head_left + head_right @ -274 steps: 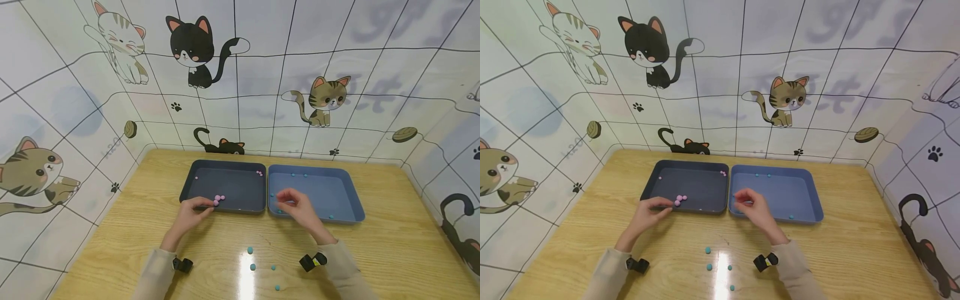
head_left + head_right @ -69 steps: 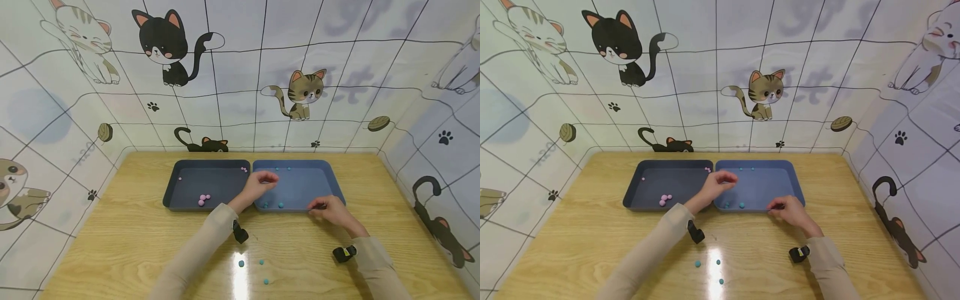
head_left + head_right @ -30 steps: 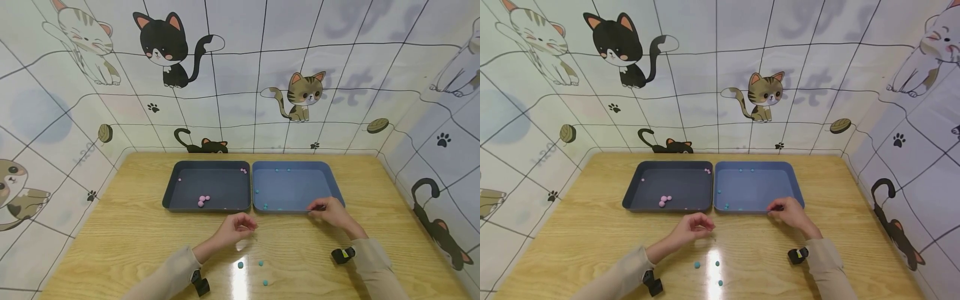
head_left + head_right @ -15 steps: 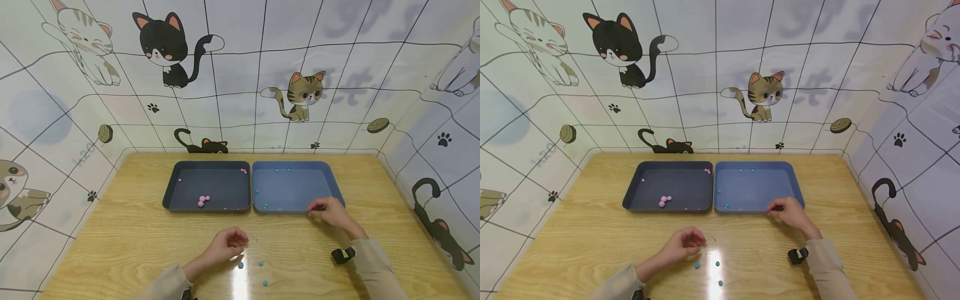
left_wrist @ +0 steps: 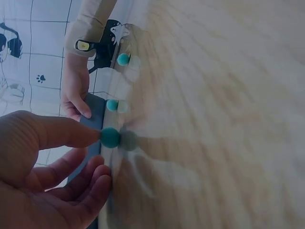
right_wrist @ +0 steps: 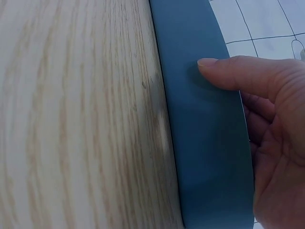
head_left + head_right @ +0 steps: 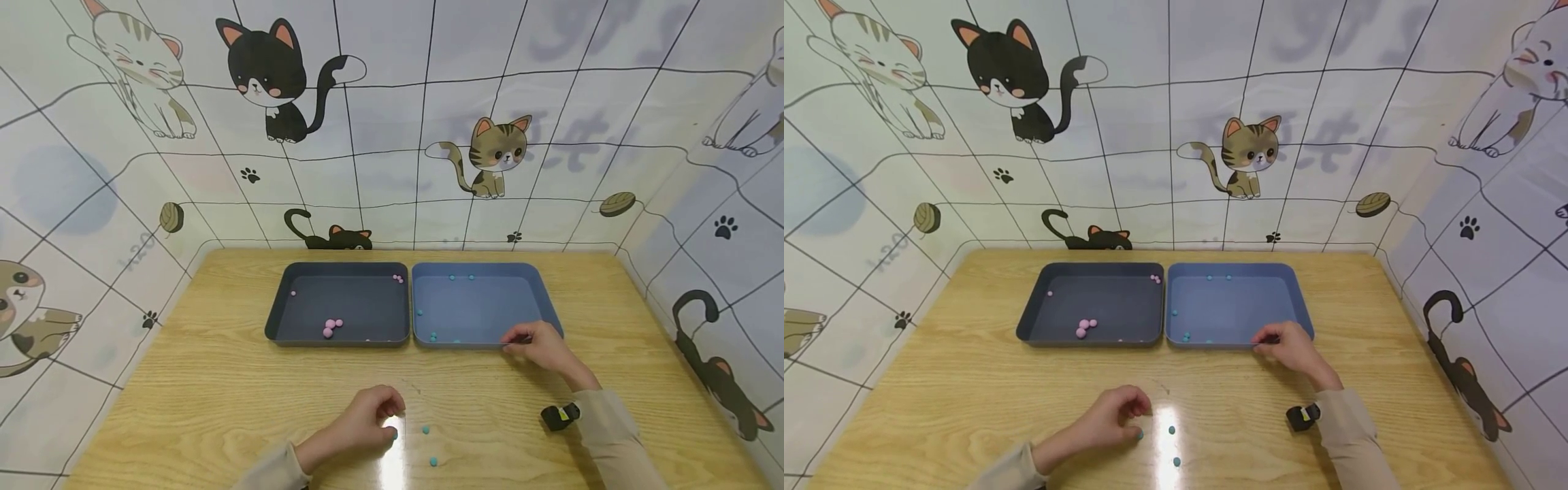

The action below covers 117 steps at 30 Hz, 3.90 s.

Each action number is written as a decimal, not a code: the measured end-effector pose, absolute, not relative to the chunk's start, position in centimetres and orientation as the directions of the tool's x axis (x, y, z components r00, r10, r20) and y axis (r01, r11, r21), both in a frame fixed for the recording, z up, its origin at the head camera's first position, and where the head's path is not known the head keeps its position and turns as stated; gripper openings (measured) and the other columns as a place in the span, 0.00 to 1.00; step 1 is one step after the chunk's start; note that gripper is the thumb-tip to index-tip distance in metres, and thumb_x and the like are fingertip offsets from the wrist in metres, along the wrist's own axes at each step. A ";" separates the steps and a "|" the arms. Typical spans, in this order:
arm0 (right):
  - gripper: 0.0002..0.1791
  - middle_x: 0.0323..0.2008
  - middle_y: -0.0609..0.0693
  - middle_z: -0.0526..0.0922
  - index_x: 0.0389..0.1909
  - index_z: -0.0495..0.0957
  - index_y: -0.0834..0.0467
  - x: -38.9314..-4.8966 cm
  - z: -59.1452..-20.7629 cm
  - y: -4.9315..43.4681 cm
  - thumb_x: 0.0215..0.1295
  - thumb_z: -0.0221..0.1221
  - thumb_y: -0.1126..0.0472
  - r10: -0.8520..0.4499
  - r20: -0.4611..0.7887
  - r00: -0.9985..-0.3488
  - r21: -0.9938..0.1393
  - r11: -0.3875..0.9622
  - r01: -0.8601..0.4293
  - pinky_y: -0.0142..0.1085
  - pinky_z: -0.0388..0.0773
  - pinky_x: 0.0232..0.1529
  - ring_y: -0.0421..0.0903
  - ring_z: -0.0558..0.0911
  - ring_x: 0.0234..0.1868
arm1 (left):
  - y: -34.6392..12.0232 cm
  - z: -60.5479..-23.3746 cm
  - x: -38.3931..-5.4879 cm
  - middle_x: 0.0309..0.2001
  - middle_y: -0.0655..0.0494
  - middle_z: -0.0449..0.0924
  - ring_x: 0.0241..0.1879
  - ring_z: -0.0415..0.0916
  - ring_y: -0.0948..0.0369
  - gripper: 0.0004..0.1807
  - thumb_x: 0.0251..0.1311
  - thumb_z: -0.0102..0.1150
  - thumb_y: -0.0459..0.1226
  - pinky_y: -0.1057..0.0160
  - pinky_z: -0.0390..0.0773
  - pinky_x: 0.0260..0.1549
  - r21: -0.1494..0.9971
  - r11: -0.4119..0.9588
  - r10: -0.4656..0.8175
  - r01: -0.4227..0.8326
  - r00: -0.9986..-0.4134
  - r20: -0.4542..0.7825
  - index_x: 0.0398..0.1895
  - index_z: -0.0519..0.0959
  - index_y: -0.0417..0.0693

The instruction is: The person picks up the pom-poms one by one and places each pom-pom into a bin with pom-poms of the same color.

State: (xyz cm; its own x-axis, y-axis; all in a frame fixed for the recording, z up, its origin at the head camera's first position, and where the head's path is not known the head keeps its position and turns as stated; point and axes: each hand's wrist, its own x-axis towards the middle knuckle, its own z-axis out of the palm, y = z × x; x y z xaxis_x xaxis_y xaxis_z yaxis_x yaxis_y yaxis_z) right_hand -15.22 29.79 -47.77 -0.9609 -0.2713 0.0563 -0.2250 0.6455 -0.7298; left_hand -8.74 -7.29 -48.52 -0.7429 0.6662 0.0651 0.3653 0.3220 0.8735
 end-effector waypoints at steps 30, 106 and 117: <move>0.02 0.27 0.50 0.83 0.29 0.84 0.60 -15.2 -48.0 29.7 0.53 0.66 0.68 -0.273 0.083 -0.959 -0.728 0.640 -0.245 0.30 0.75 0.26 0.35 0.76 0.27 | -7.3 -48.1 -9.0 0.30 0.52 0.77 0.29 0.72 0.64 0.14 0.42 0.52 0.16 0.73 0.75 0.30 0.825 0.277 0.746 0.493 -0.651 0.138 0.30 0.76 0.39; 0.03 0.27 0.49 0.83 0.30 0.84 0.62 -15.5 -47.3 29.7 0.52 0.65 0.70 -0.276 0.028 -0.961 -0.722 0.659 -0.210 0.30 0.76 0.28 0.35 0.77 0.28 | 4.7 -45.8 -24.8 0.41 0.47 0.82 0.41 0.78 0.57 0.10 0.55 0.61 0.26 0.64 0.78 0.42 0.990 0.134 0.292 -0.035 -0.954 -0.073 0.41 0.83 0.37; 0.03 0.27 0.50 0.83 0.29 0.84 0.63 -15.5 -47.3 29.7 0.53 0.65 0.70 -0.279 0.034 -0.960 -0.730 0.649 -0.214 0.30 0.76 0.28 0.36 0.77 0.28 | 2.2 -45.1 -21.5 0.41 0.45 0.82 0.40 0.79 0.59 0.10 0.56 0.60 0.26 0.63 0.79 0.41 0.990 0.136 0.408 -0.032 -0.909 -0.086 0.43 0.81 0.35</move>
